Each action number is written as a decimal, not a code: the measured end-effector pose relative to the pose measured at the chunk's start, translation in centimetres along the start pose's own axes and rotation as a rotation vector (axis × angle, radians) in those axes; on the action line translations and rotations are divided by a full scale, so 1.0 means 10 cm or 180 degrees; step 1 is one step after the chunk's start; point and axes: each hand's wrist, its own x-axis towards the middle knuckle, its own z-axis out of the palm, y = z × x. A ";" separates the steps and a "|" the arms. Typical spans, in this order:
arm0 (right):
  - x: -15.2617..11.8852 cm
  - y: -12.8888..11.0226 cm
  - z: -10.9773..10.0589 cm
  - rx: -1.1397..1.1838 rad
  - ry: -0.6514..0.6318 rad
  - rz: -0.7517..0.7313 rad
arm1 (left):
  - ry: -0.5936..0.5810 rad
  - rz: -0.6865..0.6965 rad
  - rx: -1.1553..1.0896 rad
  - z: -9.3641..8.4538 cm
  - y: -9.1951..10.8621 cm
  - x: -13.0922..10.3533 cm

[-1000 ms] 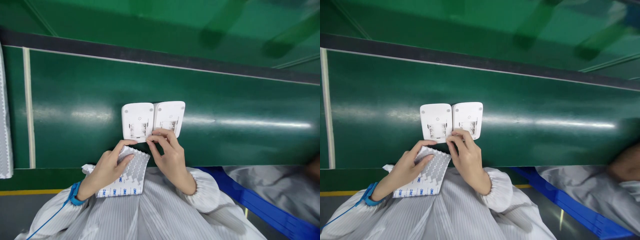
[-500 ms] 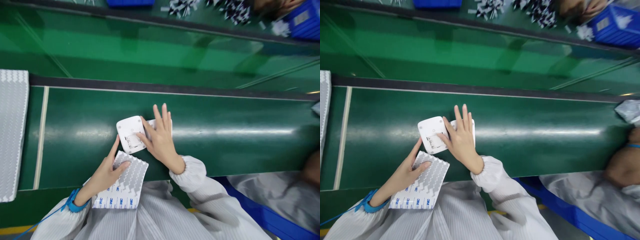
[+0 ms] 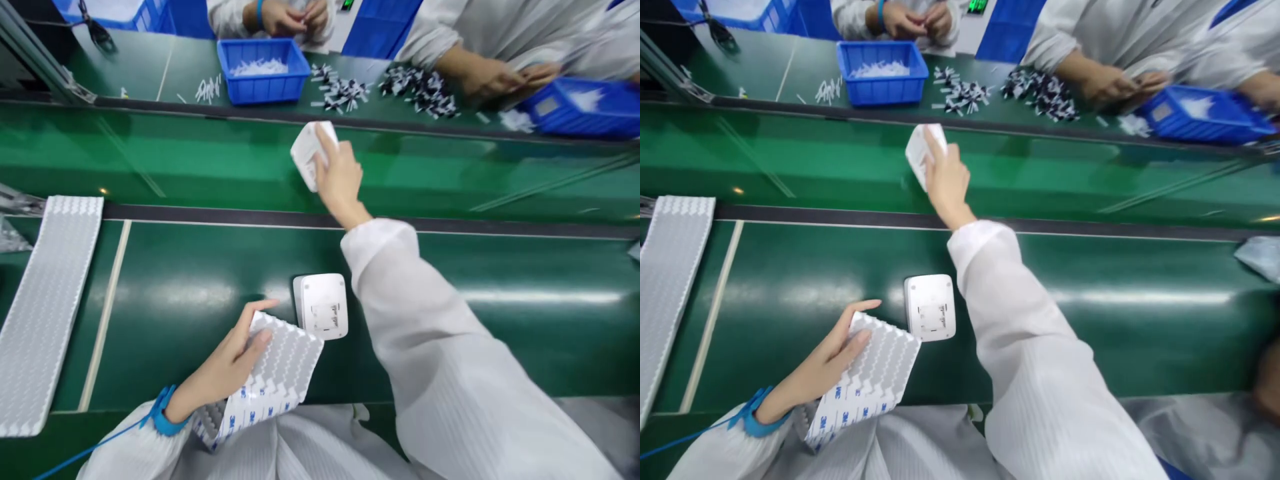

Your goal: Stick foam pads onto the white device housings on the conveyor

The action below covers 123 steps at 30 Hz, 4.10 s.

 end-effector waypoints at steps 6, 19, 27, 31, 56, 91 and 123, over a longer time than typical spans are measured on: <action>-0.27 0.05 -0.28 0.0405 -0.0064 -0.0768 | 0.0046 -0.0299 -0.0283 0.13 0.05 0.08; -2.70 -0.02 -1.03 0.2557 -0.0884 -0.0291 | -0.0234 -0.0210 0.0287 0.53 0.13 0.14; -3.07 0.03 -1.00 0.2457 -0.0506 0.0057 | -0.0409 -0.0408 0.0561 0.77 0.06 0.11; -3.12 0.08 -0.95 0.2565 -0.0693 0.0022 | -0.0437 -0.0428 0.0661 0.80 0.00 0.09; -3.04 0.20 -0.95 0.2274 -0.0845 0.0445 | -0.0434 -0.0509 0.0671 0.81 -0.05 0.10; -3.12 0.36 -0.96 0.2185 -0.0600 0.0660 | -0.0497 -0.0146 0.0565 0.76 0.03 0.12; -2.34 0.38 -0.34 0.2128 -0.0639 -0.0251 | -0.0367 -0.0627 -0.1252 0.25 0.00 0.57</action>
